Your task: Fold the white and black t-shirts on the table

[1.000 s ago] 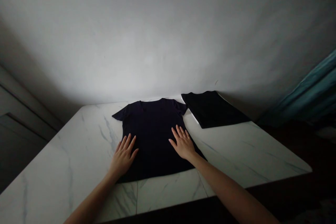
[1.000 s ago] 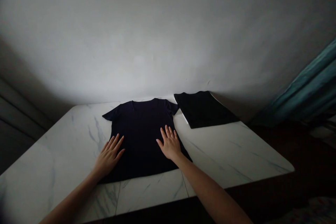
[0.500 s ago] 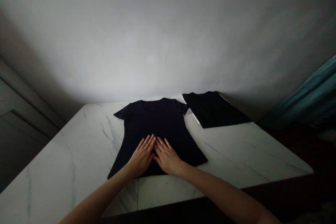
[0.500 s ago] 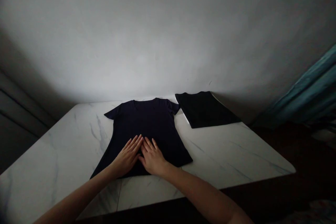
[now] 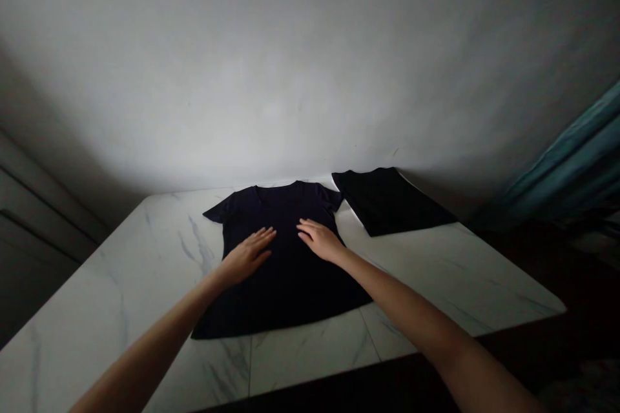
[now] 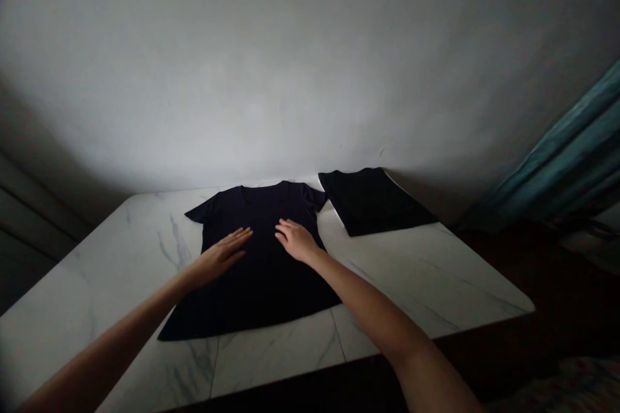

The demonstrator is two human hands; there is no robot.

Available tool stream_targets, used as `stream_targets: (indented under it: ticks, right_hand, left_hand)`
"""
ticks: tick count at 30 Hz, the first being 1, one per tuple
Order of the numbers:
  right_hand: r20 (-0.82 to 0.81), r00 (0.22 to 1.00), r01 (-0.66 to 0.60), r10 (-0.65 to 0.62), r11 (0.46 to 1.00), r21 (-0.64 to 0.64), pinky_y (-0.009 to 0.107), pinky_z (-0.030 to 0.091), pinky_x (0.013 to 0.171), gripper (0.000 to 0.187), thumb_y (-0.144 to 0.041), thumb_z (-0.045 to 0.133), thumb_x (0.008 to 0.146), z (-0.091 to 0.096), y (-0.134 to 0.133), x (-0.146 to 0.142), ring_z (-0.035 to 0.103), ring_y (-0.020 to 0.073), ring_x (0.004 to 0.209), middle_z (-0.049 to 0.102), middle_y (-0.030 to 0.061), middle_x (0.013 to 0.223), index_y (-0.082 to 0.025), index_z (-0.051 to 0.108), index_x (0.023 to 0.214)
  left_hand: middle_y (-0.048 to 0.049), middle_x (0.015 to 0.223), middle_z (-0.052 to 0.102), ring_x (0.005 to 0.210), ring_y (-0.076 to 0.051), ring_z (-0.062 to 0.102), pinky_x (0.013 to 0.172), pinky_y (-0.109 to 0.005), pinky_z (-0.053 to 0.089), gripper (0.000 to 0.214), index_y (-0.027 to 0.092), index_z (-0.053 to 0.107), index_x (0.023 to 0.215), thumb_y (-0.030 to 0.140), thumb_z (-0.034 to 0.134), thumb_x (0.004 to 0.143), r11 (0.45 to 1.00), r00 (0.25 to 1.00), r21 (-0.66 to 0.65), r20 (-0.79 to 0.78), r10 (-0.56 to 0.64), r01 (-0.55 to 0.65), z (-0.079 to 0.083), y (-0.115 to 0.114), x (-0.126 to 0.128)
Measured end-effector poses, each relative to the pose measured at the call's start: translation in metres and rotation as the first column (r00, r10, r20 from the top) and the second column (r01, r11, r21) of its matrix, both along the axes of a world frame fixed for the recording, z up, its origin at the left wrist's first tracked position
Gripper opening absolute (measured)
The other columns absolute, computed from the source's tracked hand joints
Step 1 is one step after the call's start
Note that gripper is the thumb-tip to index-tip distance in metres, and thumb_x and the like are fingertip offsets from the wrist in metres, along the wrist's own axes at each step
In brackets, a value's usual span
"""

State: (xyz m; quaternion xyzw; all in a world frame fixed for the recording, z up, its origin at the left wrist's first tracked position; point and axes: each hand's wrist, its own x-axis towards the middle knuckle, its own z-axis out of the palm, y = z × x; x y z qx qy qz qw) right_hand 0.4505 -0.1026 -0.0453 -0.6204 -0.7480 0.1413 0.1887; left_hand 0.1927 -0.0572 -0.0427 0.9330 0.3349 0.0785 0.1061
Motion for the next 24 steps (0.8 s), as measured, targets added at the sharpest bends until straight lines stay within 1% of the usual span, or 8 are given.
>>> stream_targets:
  ticks: [2, 5, 9, 12, 15, 17, 20, 24]
  right_hand:
    - [0.166, 0.969, 0.185, -0.184, 0.983, 0.01, 0.045, 0.022, 0.119, 0.053, -0.038, 0.037, 0.101, -0.009, 0.027, 0.008, 0.028, 0.028, 0.146, 0.03, 0.0144, 0.157, -0.012, 0.044, 0.147]
    - [0.283, 0.916, 0.307, -0.285, 0.951, -0.036, 0.047, 0.015, 0.12, 0.065, -0.045, 0.035, 0.1, -0.028, 0.038, 0.018, 0.017, 0.0305, 0.149, 0.017, 0.0199, 0.16, -0.004, 0.031, 0.152]
    - [0.278, 0.931, 0.252, -0.238, 0.968, -0.015, 0.047, 0.012, 0.121, 0.07, -0.054, 0.029, 0.1, -0.05, -0.001, 0.022, 0.014, 0.0287, 0.15, 0.015, 0.016, 0.161, -0.011, 0.025, 0.155]
    - [0.243, 0.958, 0.151, -0.153, 0.988, 0.028, 0.049, 0.014, 0.121, 0.067, -0.055, 0.033, 0.099, -0.059, -0.049, 0.023, 0.014, 0.0273, 0.15, 0.017, 0.0115, 0.162, -0.019, 0.027, 0.155]
    - [0.147, 0.989, 0.027, -0.031, 0.999, 0.027, 0.048, 0.022, 0.119, 0.06, -0.051, 0.038, 0.098, -0.061, -0.087, 0.031, 0.022, 0.0246, 0.148, 0.026, 0.0071, 0.161, -0.025, 0.034, 0.152]
    - [0.043, 0.999, 0.024, -0.025, 0.999, 0.032, 0.043, 0.032, 0.116, 0.049, -0.046, 0.038, 0.1, -0.057, -0.097, 0.042, 0.036, 0.0217, 0.142, 0.041, 0.0053, 0.154, -0.026, 0.049, 0.143]
    - [-0.041, 0.982, 0.186, -0.182, 0.978, 0.094, 0.037, 0.043, 0.107, 0.037, -0.034, 0.039, 0.1, -0.044, -0.086, 0.059, 0.055, 0.0198, 0.126, 0.061, 0.0073, 0.136, -0.024, 0.062, 0.127]
    - [0.154, 0.908, 0.376, -0.389, 0.92, 0.11, 0.038, 0.049, 0.096, 0.029, -0.025, 0.05, 0.094, -0.026, -0.059, 0.062, 0.061, 0.0264, 0.112, 0.066, 0.0143, 0.117, -0.016, 0.063, 0.118]
  left_hand:
    - [-0.0085, 0.157, 0.034, 0.147, -0.023, 0.026, 0.118, -0.04, 0.029, 0.055, 0.018, 0.035, 0.151, 0.038, 0.035, 0.099, 0.975, 0.979, 0.102, -0.023, 0.201, -0.197, -0.015, 0.03, 0.015]
    - [-0.0126, 0.157, 0.033, 0.146, -0.027, 0.027, 0.118, -0.043, 0.028, 0.057, 0.013, 0.039, 0.149, 0.038, 0.038, 0.097, 0.92, 0.927, 0.178, -0.074, 0.368, -0.35, -0.043, 0.047, 0.016]
    - [-0.0081, 0.157, 0.034, 0.146, -0.026, 0.029, 0.118, -0.047, 0.028, 0.056, 0.02, 0.038, 0.15, 0.041, 0.033, 0.098, 0.902, 0.932, 0.262, -0.031, 0.362, -0.342, -0.077, 0.029, -0.015]
    - [-0.0058, 0.157, 0.036, 0.146, -0.026, 0.03, 0.117, -0.048, 0.03, 0.056, 0.023, 0.039, 0.149, 0.044, 0.033, 0.097, 0.907, 0.948, 0.292, -0.005, 0.318, -0.303, -0.086, 0.011, -0.042]
    - [-0.0084, 0.149, 0.049, 0.139, -0.029, 0.043, 0.112, -0.048, 0.037, 0.052, 0.022, 0.052, 0.14, 0.046, 0.039, 0.095, 0.916, 0.946, 0.256, -0.022, 0.324, -0.308, -0.072, 0.007, -0.043]
    - [-0.0087, 0.134, 0.063, 0.125, -0.027, 0.057, 0.106, -0.043, 0.043, 0.044, 0.022, 0.062, 0.129, 0.042, 0.042, 0.094, 0.936, 0.955, 0.206, -0.029, 0.296, -0.284, -0.049, 0.012, -0.021]
    - [-0.0041, 0.114, 0.073, 0.107, -0.021, 0.067, 0.098, -0.035, 0.048, 0.031, 0.025, 0.067, 0.115, 0.034, 0.046, 0.094, 0.972, 0.985, 0.161, 0.003, 0.174, -0.173, -0.004, 0.026, 0.048]
    - [-0.007, 0.114, 0.07, 0.11, -0.022, 0.063, 0.095, -0.033, 0.048, 0.023, 0.022, 0.067, 0.109, 0.029, 0.054, 0.091, 0.985, 0.992, 0.123, -0.002, 0.125, -0.124, 0.034, 0.049, 0.168]
